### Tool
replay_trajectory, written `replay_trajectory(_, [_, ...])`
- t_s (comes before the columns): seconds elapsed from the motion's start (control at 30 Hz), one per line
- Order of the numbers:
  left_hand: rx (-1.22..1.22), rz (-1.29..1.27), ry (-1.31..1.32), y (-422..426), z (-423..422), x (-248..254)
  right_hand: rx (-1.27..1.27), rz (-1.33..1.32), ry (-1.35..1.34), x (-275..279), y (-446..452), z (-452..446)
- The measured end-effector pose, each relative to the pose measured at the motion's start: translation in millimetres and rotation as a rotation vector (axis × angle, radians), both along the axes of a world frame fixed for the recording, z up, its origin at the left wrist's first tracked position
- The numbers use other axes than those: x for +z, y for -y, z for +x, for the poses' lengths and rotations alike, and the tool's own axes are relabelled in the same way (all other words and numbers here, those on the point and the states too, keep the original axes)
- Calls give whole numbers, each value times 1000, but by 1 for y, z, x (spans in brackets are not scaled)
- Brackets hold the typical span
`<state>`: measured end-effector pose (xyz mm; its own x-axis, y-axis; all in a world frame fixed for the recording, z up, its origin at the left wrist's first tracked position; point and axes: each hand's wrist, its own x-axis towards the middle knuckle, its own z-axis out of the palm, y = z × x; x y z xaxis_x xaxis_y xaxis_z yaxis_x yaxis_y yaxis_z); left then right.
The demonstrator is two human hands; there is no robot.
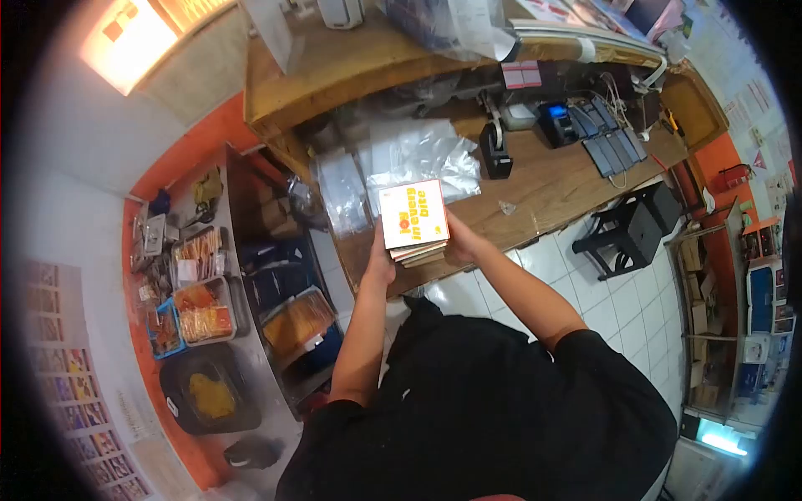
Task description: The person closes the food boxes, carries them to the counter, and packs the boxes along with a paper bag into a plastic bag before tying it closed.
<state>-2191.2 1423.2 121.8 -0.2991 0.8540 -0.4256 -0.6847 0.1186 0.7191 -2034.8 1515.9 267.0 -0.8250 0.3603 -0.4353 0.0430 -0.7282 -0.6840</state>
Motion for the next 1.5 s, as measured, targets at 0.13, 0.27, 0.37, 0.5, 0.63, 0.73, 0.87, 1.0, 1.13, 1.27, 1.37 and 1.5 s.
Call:
replay_trajectory(0.13, [144, -92, -469, 6, -1, 58, -124, -28, 54, 55, -11, -3])
replay_trajectory(0.27, [26, -56, -662, 5, 6, 49, -34, 1, -64, 36, -23, -2])
replay_trajectory(0.37, [60, 4, -507, -2, 20, 37, -78, -134, -46, 31, -25, -3])
replay_trajectory(0.5, [266, 14, -276, -2, 35, 56, 86, -107, -81, 21, -50, 4])
replay_trajectory(0.63, [360, -42, -337, -8, 59, 88, 215, -173, -207, 38, -84, 14])
replay_trajectory(0.73, [404, -83, -378, -32, 87, 118, 234, -78, -191, 65, -112, 33])
replay_trajectory(0.87, [252, 73, -556, -91, 139, 152, 75, -41, -261, -20, -151, 96])
replay_trajectory(1.0, [-2, 31, -495, -159, 191, 82, -90, -70, -4, -62, -201, 179])
replay_trajectory(1.13, [-35, 32, -362, -186, 208, -49, -106, 105, 8, -130, -220, 204])
replay_trajectory(1.27, [-59, -153, -623, -201, 184, -6, 75, 96, 47, -137, -239, 210])
replay_trajectory(1.37, [202, -530, -1267, -217, 125, 46, 10, 231, 21, -151, -240, 221])
replay_trajectory(1.5, [-1, -961, -1500, -247, 16, 4, -154, 366, 174, -166, -259, 246])
